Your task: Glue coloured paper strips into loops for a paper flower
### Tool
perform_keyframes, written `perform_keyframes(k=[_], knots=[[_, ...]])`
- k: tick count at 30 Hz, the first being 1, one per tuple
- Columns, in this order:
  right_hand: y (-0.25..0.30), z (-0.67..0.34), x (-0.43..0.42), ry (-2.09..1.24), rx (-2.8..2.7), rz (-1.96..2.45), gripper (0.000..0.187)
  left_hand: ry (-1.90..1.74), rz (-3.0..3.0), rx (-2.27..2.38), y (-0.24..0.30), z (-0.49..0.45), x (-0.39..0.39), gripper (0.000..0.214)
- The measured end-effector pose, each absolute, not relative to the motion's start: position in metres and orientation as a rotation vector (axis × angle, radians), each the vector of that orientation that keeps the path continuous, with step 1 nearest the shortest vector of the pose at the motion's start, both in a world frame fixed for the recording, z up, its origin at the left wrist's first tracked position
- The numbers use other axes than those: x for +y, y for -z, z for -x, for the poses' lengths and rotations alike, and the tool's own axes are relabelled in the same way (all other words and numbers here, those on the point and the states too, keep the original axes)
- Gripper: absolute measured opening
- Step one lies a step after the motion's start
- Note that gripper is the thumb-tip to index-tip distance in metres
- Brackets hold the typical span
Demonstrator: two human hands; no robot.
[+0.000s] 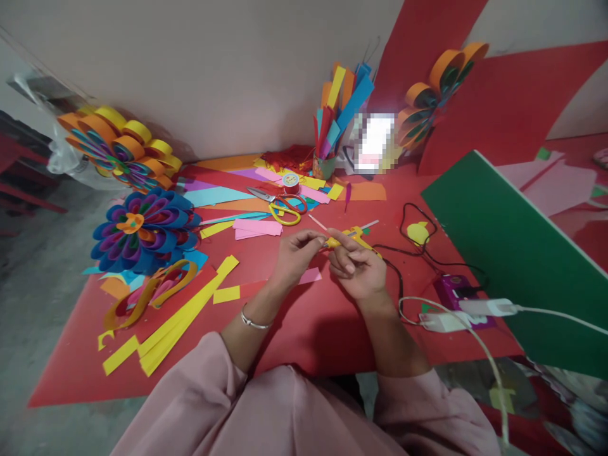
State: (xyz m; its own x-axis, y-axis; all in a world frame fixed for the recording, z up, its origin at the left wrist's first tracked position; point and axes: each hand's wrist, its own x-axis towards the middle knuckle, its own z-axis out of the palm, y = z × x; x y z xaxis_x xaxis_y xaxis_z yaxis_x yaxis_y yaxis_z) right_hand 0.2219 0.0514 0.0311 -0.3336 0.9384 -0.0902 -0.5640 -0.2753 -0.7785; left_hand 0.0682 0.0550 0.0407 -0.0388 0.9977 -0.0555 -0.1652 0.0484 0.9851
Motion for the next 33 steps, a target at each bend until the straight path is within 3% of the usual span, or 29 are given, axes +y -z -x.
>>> perform_keyframes(k=[8,12,15,18,24,33], knots=[[-0.033,-0.227,0.052,-1.639,-0.782,0.652,0.036,-1.32,-1.404,1.577,-0.021,-0.027,0.068,0.035],[-0.024,-0.229,0.046,-1.595,-1.028,0.736,0.025,-1.2,-1.764,1.742,-0.004,-0.006,0.073,0.015],[-0.023,-0.228,0.039,-1.54,-1.391,0.901,0.025,-1.071,-1.936,1.781,-0.001,0.005,0.063,0.031],[-0.025,-0.225,0.034,-1.24,-1.86,1.058,0.024,-0.903,-1.967,1.884,-0.008,0.015,0.044,0.043],[-0.024,-0.223,0.033,-0.671,-2.446,1.385,0.032,-0.511,-2.017,1.736,-0.025,0.037,0.008,0.03],[-0.019,-0.217,0.034,-0.647,-2.58,1.392,0.039,-0.382,-2.171,1.713,-0.016,0.04,-0.017,0.025]])
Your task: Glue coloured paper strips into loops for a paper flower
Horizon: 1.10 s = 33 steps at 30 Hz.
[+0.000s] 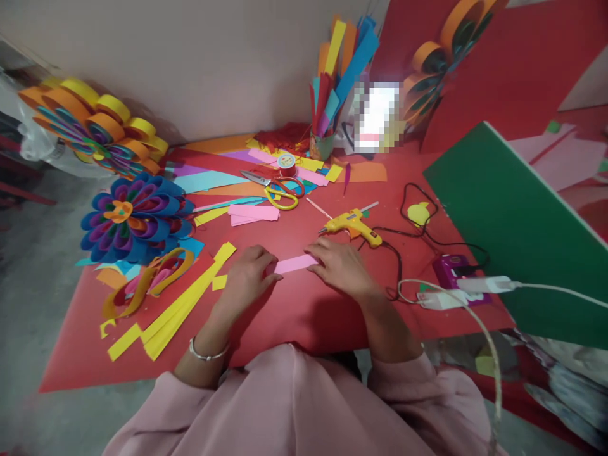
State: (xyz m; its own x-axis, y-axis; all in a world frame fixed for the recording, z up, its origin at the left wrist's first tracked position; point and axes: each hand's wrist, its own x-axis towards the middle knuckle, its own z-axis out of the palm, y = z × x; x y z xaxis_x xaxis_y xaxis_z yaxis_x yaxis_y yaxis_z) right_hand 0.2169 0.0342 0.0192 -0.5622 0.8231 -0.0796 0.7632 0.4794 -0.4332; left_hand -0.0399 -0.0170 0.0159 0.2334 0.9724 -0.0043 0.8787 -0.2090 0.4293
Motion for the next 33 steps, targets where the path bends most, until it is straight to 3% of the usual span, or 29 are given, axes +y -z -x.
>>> perform_keyframes(k=[11,18,21,33], knots=[[-0.014,-0.213,0.035,-0.656,-2.616,1.335,0.029,-0.54,-1.955,1.734,-0.014,0.036,-0.021,0.012],[-0.017,-0.212,0.033,-0.642,-2.636,1.354,0.027,-1.143,-0.936,1.545,-0.026,0.049,-0.045,0.031],[-0.012,-0.212,0.033,-0.607,-2.614,1.347,0.028,-1.194,-0.626,1.368,-0.032,0.051,-0.048,0.034],[-0.009,-0.213,0.032,-0.604,-2.587,1.297,0.026,-1.295,-0.513,1.34,-0.031,0.048,-0.038,0.032]])
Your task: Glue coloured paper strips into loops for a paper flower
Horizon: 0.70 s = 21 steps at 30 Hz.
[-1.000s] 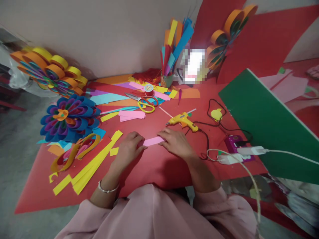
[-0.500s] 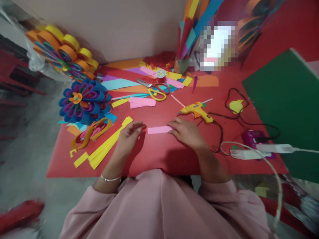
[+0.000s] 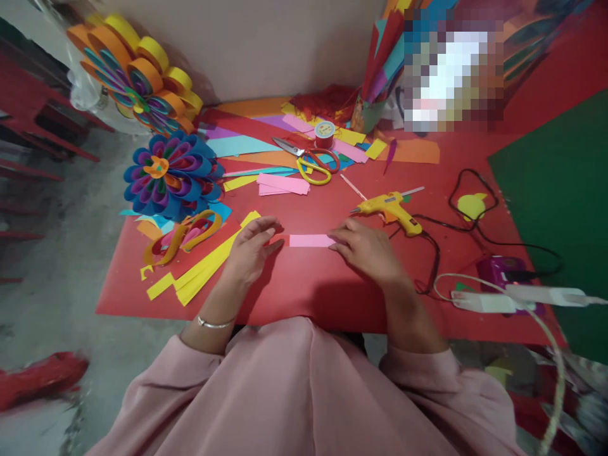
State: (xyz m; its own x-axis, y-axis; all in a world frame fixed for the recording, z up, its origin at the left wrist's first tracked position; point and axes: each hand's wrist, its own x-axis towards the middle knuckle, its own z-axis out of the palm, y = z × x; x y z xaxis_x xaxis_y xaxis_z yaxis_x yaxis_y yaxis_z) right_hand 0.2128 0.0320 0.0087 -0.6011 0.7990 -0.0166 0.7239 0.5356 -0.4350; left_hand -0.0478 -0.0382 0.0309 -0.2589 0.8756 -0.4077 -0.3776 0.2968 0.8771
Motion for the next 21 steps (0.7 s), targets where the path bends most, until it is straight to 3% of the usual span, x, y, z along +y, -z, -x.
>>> perform_keyframes(k=[13,21], knots=[[-0.008,-0.214,0.032,-0.596,-2.592,1.279,0.024,-1.244,-0.454,1.281,-0.025,0.043,-0.032,0.033],[-0.012,-0.211,0.031,-0.57,-2.618,1.289,0.023,-1.205,-0.786,1.181,-0.005,0.011,-0.031,0.048]])
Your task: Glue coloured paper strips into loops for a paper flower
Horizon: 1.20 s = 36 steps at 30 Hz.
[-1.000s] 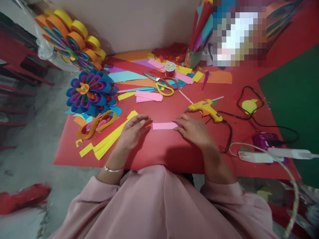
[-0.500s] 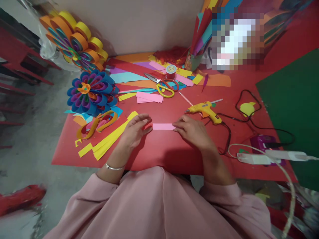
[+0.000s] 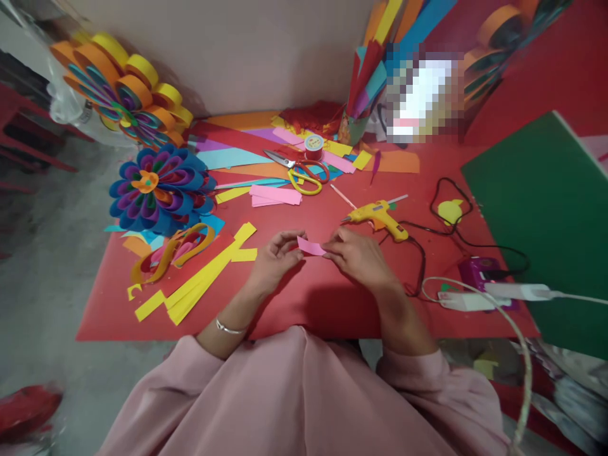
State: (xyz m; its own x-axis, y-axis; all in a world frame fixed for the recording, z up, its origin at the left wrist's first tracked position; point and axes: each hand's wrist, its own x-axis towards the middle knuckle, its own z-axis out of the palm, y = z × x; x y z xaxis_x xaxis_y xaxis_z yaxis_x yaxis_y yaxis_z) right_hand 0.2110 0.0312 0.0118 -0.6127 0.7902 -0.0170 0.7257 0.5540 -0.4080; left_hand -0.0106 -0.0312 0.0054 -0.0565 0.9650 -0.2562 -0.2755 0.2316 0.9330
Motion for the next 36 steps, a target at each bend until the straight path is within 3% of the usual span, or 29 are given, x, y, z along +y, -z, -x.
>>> perform_keyframes(k=[7,15,19,23,26,31,36], knots=[[-0.014,-0.211,0.033,-0.513,-2.738,1.32,0.03,-1.18,-1.418,1.401,0.0,-0.009,-0.022,0.031],[-0.005,-0.202,0.031,-0.438,-2.742,1.332,0.039,-1.154,-1.743,1.466,0.012,-0.004,-0.011,0.035],[-0.009,-0.221,0.038,-0.349,-2.47,1.377,0.041,-1.15,-1.738,1.46,0.014,-0.003,-0.009,0.035],[-0.016,-0.251,0.051,-0.04,-2.035,1.775,0.046,-1.136,-1.806,1.444,0.016,-0.005,-0.009,0.034],[-0.018,-0.262,0.057,0.038,-1.957,1.895,0.058,-1.119,-1.837,1.442,0.019,-0.006,-0.008,0.035],[-0.019,-0.248,0.047,-0.243,-2.026,1.6,0.034,-1.095,-1.836,1.469,0.019,-0.006,-0.007,0.037],[-0.016,-0.228,0.035,-0.472,-2.398,1.472,0.029,-1.131,-1.889,1.451,0.021,-0.005,-0.009,0.036]])
